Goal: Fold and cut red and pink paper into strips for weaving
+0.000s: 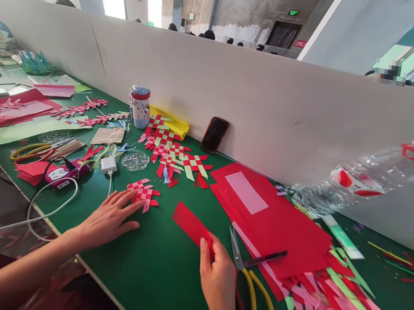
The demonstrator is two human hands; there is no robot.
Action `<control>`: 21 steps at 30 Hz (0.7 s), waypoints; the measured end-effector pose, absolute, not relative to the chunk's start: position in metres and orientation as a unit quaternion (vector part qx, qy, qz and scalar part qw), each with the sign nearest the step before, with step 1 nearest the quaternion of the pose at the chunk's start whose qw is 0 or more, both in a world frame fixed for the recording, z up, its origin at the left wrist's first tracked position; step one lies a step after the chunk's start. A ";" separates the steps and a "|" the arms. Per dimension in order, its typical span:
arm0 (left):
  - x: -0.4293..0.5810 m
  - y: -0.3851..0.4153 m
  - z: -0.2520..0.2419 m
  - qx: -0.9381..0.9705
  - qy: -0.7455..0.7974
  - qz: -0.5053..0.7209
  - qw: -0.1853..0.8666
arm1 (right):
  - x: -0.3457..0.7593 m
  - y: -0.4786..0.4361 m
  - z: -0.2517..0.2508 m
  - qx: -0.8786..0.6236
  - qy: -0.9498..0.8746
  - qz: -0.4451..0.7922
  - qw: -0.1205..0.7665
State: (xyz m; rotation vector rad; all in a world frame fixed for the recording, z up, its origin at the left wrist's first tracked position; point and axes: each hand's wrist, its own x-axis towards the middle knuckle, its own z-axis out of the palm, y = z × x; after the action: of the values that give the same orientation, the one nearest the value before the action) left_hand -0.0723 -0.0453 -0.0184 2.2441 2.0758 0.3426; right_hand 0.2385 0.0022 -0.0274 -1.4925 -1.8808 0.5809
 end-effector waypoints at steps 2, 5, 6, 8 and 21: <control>-0.070 -0.050 -0.023 0.732 0.672 0.102 0.038 | 0.238 0.002 -0.027 -0.572 -0.715 0.230 0.329; -0.072 -0.046 -0.026 0.725 0.680 0.101 0.044 | 0.238 0.002 -0.025 -0.573 -0.712 0.240 0.326; -0.074 -0.043 -0.026 0.722 0.682 0.104 0.047 | 0.238 0.002 -0.025 -0.573 -0.712 0.241 0.327; -0.078 -0.037 -0.026 0.717 0.685 0.115 0.055 | 0.238 0.002 -0.024 -0.573 -0.711 0.239 0.330; -0.020 -0.018 0.005 0.655 0.533 0.332 0.421 | 0.240 0.001 -0.018 -0.595 -0.632 0.298 0.396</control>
State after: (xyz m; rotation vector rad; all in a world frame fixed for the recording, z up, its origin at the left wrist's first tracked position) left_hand -0.0203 -0.0182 0.0051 1.6400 1.3350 0.8329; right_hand 0.2404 0.0011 -0.0185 -1.5094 -1.6032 0.7562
